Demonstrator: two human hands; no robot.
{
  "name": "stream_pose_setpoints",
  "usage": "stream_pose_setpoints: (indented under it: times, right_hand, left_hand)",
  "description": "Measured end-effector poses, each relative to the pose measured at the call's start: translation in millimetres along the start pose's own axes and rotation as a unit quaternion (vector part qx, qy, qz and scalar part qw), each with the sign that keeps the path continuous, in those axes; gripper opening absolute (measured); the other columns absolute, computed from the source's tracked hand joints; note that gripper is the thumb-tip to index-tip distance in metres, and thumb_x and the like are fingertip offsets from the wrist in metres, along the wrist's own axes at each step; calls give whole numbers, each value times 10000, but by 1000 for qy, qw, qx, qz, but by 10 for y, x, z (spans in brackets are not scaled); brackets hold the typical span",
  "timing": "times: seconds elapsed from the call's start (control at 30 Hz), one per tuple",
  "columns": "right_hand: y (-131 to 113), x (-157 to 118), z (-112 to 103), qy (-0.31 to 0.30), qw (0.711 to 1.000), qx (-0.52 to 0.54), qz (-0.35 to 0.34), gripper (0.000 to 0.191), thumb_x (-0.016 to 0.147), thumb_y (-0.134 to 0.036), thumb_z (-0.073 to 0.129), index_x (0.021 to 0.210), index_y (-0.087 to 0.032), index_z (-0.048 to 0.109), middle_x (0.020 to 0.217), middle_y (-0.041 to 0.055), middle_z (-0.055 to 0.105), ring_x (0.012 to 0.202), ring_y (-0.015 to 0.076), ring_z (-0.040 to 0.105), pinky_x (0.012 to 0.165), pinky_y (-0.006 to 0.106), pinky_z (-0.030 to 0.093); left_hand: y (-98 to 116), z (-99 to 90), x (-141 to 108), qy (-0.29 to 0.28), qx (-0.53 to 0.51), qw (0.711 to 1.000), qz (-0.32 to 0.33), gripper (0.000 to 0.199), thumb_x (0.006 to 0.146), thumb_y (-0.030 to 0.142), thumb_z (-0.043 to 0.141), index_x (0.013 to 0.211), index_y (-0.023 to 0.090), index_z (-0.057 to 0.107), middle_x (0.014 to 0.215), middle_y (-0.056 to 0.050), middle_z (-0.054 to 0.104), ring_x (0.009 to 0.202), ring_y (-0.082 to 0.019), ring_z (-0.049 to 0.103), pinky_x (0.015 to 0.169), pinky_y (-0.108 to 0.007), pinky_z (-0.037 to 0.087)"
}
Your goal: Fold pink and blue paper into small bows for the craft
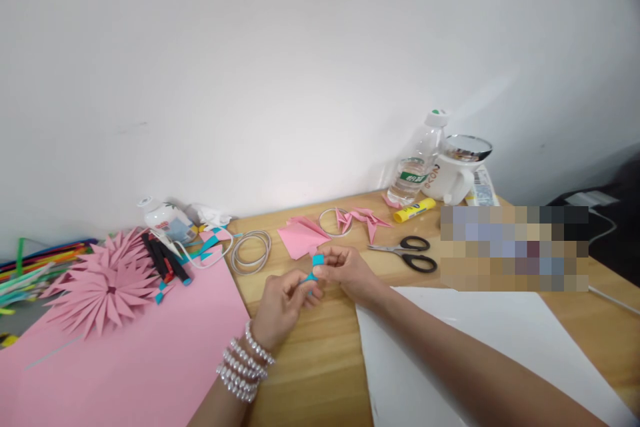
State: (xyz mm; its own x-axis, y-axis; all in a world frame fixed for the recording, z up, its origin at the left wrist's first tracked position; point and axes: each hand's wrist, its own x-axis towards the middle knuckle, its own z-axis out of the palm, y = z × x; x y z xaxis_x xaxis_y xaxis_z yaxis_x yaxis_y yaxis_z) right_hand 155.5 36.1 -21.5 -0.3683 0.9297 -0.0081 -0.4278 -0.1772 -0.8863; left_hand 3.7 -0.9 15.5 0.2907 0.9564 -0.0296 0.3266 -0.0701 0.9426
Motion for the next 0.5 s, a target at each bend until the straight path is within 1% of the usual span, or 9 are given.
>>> stream_pose_setpoints:
  times: [0.03,0.1,0.2,0.3,0.37,0.43,0.5]
  right_hand:
    - [-2,10,-10,4,1000,3,-4,237,584,-238,730,771,-153,611,617,-32,582,518,65,500,511,188,381]
    - [-10,25,-30,5,1000,-1,-19,236,602,-233,720,800,-157,617,658,-19,608,540,68,517,534,194,399]
    - [-13,35,-48,-6,999,-24,-45,211,600,-214,723,772,-147,621,687,-7,622,574,76,530,564,205,413]
    - [-4,32,-36,-8,998,-36,-54,214,578,-203,737,744,-145,615,668,-14,615,578,79,538,578,213,418]
    - [-2,24,-20,1,998,-36,-55,226,540,-198,757,695,-144,602,636,-25,602,561,78,540,577,213,420]
    - [-12,11,-4,-2,998,-28,-50,244,510,-210,772,647,-142,582,599,-31,593,536,84,544,572,224,430]
    - [-34,-5,12,-21,999,-17,-39,250,517,-239,769,628,-142,567,583,-26,595,523,95,553,563,235,437]
  left_hand:
    - [12,3,6,4,-22,1000,-16,242,772,338,514,701,128,610,607,-70,660,520,-157,615,510,-257,500]
    - [22,4,21,16,-34,999,-36,252,757,350,533,691,119,609,597,-69,660,500,-149,607,496,-254,501]
    - [-4,1,47,24,-23,999,-37,263,753,352,537,687,110,614,630,-78,668,535,-147,611,521,-255,506]
    - [-54,-1,66,26,-21,999,-14,252,762,344,525,767,113,625,671,-74,670,561,-141,608,546,-263,513]
    - [-73,-4,67,43,-7,999,8,242,766,332,520,789,119,634,660,-65,667,552,-136,599,541,-258,510]
    - [-72,-11,55,60,32,997,35,221,764,312,526,748,126,645,644,-58,666,560,-139,600,548,-250,504]
    - [-58,-17,36,68,80,992,66,199,764,282,530,690,136,643,636,-52,669,577,-142,607,562,-241,498]
